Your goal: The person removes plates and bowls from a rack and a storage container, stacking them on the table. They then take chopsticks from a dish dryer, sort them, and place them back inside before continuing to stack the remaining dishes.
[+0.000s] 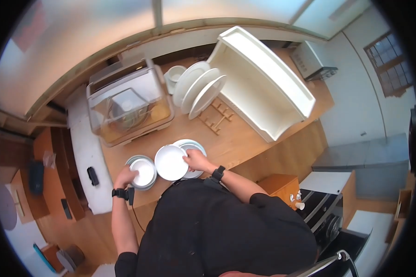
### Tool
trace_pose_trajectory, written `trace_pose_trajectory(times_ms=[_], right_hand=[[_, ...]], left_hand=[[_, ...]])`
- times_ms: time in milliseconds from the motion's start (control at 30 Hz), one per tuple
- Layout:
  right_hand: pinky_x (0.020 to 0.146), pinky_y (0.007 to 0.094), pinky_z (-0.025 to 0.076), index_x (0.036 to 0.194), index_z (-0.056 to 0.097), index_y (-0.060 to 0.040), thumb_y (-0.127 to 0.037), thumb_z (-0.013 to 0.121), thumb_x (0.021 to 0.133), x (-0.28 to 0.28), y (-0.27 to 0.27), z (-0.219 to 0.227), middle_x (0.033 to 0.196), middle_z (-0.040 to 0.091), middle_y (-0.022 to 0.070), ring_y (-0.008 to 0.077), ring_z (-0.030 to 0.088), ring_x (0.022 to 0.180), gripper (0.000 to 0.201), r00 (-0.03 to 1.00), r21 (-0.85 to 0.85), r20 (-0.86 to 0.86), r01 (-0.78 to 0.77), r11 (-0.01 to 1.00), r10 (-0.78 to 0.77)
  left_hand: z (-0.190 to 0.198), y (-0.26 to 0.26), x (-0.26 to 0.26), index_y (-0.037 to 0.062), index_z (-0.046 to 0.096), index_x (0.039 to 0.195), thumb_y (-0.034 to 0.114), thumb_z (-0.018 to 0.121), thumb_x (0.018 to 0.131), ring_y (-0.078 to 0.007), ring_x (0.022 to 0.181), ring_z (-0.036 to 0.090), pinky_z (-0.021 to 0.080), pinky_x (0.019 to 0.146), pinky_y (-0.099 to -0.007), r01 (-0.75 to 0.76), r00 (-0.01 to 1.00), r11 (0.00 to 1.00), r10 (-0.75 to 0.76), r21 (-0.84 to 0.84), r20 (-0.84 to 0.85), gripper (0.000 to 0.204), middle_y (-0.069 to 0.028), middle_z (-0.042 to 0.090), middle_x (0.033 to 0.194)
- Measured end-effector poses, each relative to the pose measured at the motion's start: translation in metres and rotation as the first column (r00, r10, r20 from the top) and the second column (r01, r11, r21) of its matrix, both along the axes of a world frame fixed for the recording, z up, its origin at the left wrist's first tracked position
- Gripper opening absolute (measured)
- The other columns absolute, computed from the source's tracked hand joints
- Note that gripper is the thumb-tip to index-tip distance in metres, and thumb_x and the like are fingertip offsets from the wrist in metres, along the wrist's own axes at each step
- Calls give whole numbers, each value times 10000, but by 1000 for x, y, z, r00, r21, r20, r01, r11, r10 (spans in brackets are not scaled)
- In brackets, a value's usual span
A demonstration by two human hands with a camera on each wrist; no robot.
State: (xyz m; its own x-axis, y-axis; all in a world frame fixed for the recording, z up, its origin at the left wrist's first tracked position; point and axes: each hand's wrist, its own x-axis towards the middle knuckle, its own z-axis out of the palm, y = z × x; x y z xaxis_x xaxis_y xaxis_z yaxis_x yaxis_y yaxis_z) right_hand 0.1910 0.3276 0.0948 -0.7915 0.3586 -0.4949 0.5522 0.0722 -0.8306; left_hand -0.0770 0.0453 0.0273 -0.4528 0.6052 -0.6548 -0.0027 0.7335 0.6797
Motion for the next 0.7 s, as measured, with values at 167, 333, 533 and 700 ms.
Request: trace_pose_trajectory(times_ms=[167,333,533,700], right_hand=[[419,296,542,941,568,79,-152,534,994,-7,-1,-10,678,659,124,169,682,528,239,999,-51,-33,33,998,-35],[430,288,536,947,584,78,-153,538,993,-9,0,-23,661,662,130,175,679,517,239,999,-40,-15,34,999,-35],[431,295,532,892,561,70,-169,551,994,-15,-2,-22,632,651,132,181,678,513,260,998,-54,-17,56,997,-57],[421,294,531,855,542,59,-158,562,988,-15,-5,-21,629,647,125,176,676,514,256,998,-42,-18,61,997,-61]], left_hand=[[29,5,12,-45,651,1113,166,679,775,-202,878,651,532,776,-364,-32,994,993,20,117,107,400,-116,705,1004],[14,-3,5,-75,599,1218,88,628,760,-203,975,646,511,890,-339,-25,999,997,23,78,26,487,-131,685,1091],[56,14,16,-48,532,1316,65,602,745,-229,1049,636,502,925,-349,-133,969,989,116,65,217,586,-142,653,1179],[21,2,18,-57,527,1308,45,600,744,-250,1075,631,498,938,-354,-150,983,980,133,131,129,578,-152,657,1166]])
